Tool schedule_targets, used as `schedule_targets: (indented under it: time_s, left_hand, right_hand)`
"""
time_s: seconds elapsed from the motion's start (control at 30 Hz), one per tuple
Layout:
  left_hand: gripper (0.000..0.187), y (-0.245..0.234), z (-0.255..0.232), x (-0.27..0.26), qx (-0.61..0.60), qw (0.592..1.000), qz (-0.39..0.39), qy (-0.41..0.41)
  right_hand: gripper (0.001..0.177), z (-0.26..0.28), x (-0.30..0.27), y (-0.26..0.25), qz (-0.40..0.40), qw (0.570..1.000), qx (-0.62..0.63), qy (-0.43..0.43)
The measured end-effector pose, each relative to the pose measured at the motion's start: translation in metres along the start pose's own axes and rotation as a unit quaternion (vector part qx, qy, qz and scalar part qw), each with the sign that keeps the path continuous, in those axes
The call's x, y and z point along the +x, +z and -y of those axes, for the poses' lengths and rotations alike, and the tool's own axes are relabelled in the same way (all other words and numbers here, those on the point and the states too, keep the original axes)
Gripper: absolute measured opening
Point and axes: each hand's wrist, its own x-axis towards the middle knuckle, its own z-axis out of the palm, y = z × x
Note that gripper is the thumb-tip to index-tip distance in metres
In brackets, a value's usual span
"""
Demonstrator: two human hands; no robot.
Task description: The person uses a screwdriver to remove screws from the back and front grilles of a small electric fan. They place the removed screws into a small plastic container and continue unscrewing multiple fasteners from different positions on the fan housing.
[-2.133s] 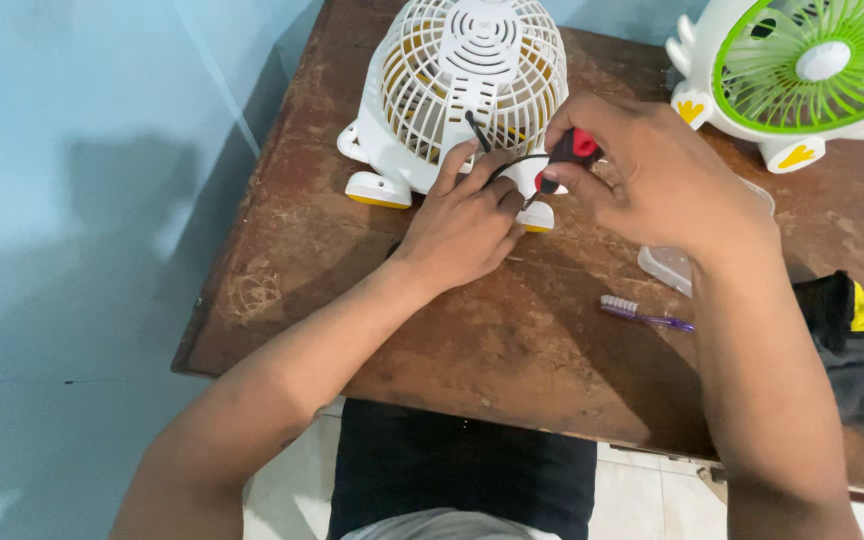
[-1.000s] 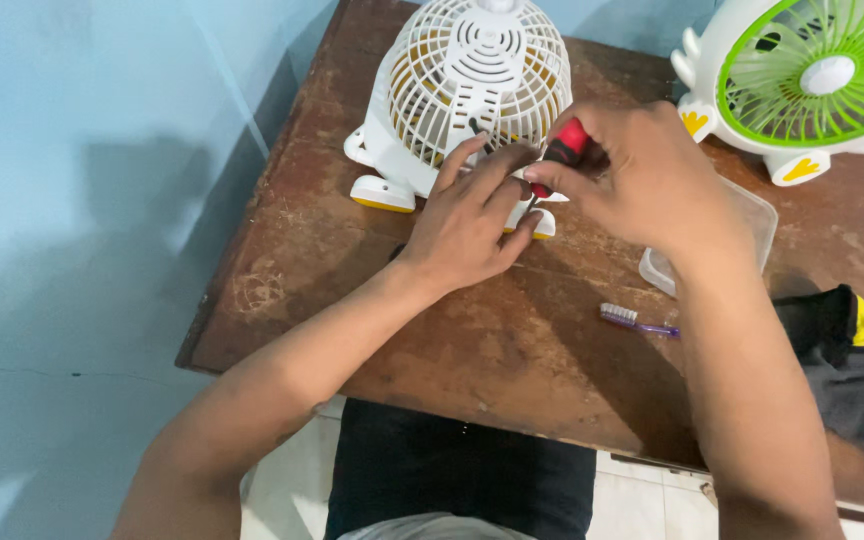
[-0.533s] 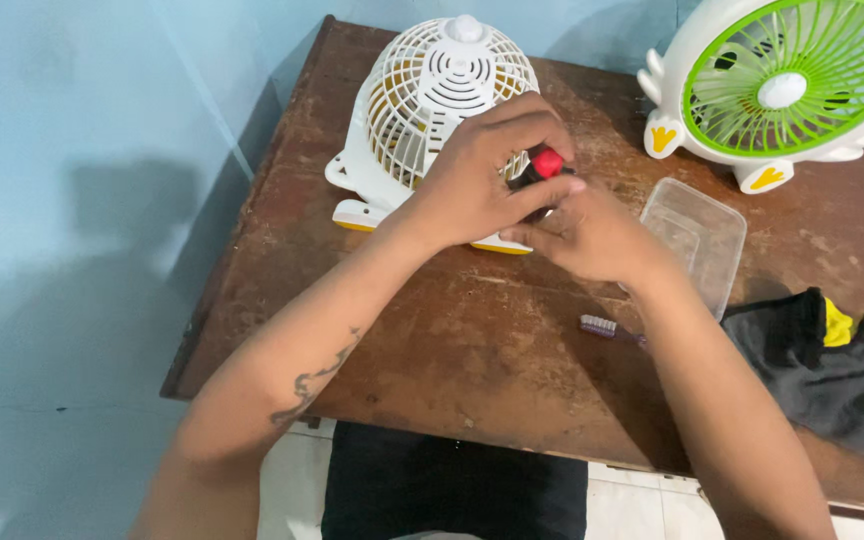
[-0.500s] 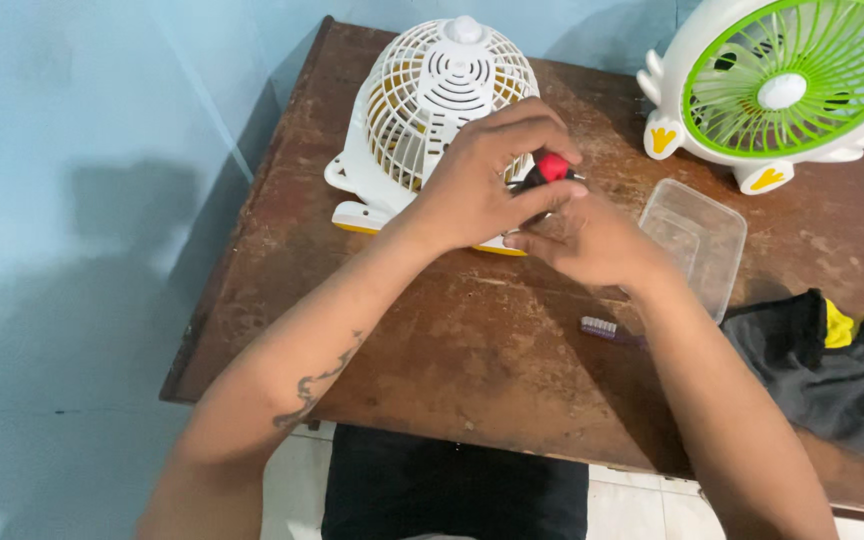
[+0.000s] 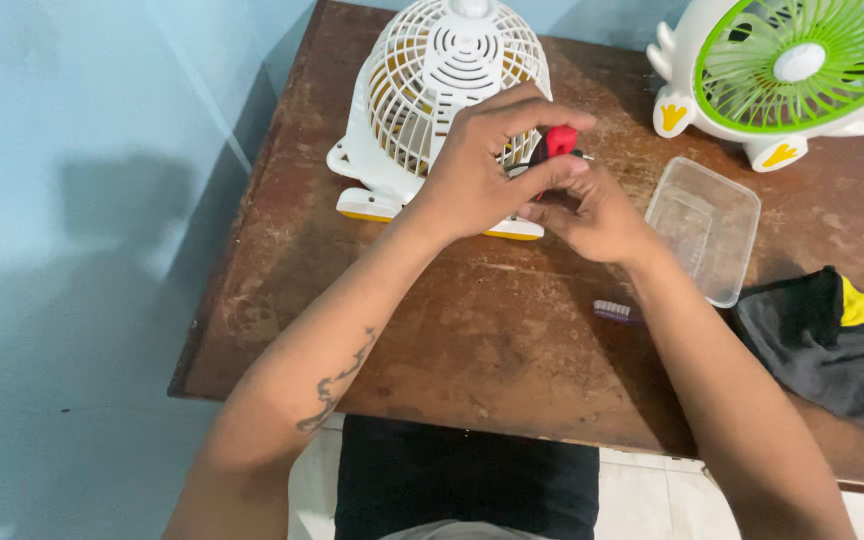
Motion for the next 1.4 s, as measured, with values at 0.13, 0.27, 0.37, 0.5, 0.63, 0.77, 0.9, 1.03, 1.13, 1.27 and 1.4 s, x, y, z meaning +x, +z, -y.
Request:
schedule_targets:
  time_s: [0.13,0.27,0.37,0.5,0.63,0.77,0.9,1.03,1.13,1.27,1.4]
  left_hand:
    - [0.039,0.002,-0.001,-0.004,-0.035,0.999,-0.020,-0.014]
    - [0.036,0.003,0.002,-0.006,-0.063,0.997,-0.041,0.001]
    - [0.030,0.004,0.005,-0.004,-0.057,0.998,-0.033,-0.001]
    - [0.030,0.002,0.010,-0.004,-0.036,0.999,-0.017,-0.004]
    - [0.032,-0.001,0.010,-0.005,-0.036,0.999,-0.002,-0.018]
    - [0.035,-0.005,0.007,-0.005,-0.023,1.000,0.013,-0.014]
    - [0.035,-0.003,0.005,-0.007,-0.020,1.000,0.009,-0.016]
    - [0.044,0.007,0.004,-0.008,-0.024,0.998,-0.051,-0.001]
    - [0.034,0.011,0.006,-0.007,0.017,0.997,-0.069,-0.024]
    - [0.036,0.008,0.007,-0.008,0.010,0.999,-0.031,-0.037]
    - [0.035,0.002,0.001,-0.004,-0.004,0.999,0.008,-0.032]
  right_hand:
    - [0.025,0.006,0.001,0.001,-0.016,1.000,0.013,0.011]
    - [0.022,0.008,0.002,0.003,-0.005,0.999,0.026,0.040]
    - [0.025,0.010,0.003,0.004,-0.005,1.000,-0.013,0.027]
    - [0.024,0.012,0.004,0.006,-0.016,0.999,0.001,0.035]
    - [0.027,0.016,0.005,0.007,-0.023,0.999,-0.009,0.041]
    - [0.028,0.020,0.003,0.006,-0.035,0.999,-0.038,-0.010]
    - [0.026,0.017,0.003,0.005,-0.047,0.992,-0.117,-0.017]
    - [0.025,0.014,0.004,0.006,-0.048,0.996,-0.066,0.038]
    - [0.020,0.014,0.005,0.009,-0.046,0.997,-0.040,0.046]
    - [0.026,0.014,0.002,0.012,-0.050,0.996,0.007,0.066]
    - [0.025,0.018,0.004,0.011,-0.055,0.997,-0.015,0.052]
